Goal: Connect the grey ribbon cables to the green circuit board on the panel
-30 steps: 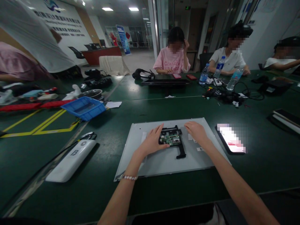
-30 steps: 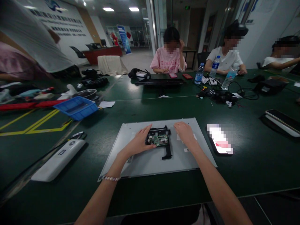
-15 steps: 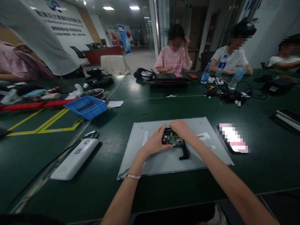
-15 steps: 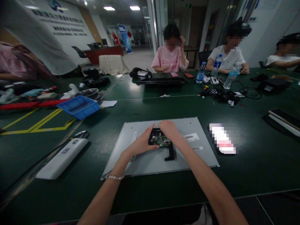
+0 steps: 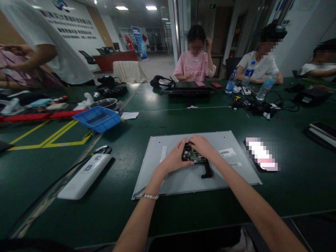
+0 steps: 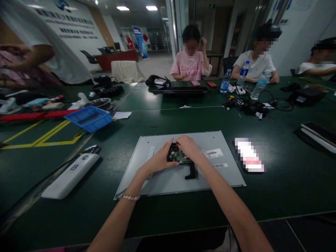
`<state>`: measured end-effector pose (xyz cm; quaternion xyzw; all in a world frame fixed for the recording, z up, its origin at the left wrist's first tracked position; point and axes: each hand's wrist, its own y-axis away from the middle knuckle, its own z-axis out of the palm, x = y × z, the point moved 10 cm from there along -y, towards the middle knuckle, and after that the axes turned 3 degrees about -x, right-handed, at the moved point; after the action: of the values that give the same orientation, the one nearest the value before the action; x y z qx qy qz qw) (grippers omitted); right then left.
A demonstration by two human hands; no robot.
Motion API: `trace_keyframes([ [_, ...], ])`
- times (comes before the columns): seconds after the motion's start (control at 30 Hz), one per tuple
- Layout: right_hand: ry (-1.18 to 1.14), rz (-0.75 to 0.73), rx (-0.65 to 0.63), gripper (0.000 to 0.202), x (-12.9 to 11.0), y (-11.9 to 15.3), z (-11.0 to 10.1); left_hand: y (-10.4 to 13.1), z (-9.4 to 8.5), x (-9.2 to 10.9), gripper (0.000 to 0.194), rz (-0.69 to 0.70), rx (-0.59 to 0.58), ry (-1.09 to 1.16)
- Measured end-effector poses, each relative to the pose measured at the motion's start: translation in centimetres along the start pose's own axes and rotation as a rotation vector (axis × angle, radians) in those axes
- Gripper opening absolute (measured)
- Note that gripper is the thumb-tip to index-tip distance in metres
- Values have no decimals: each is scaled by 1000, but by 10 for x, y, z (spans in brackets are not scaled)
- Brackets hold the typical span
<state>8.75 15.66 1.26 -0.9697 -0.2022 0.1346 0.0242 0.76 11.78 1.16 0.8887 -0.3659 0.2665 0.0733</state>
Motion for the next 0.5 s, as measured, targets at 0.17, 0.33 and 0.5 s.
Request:
trace_keyframes([
  [0.17, -37, -21, -2, 22, 2, -3, -1, -1, 2, -2, 106, 27, 14, 2],
  [0.33, -39, 0, -6, 24, 4, -2, -5, 0, 4, -5, 106, 38, 29, -3],
  [0.5, 43, 22, -5, 28, -2, -3, -8, 0, 2, -3, 106, 34, 24, 2],
])
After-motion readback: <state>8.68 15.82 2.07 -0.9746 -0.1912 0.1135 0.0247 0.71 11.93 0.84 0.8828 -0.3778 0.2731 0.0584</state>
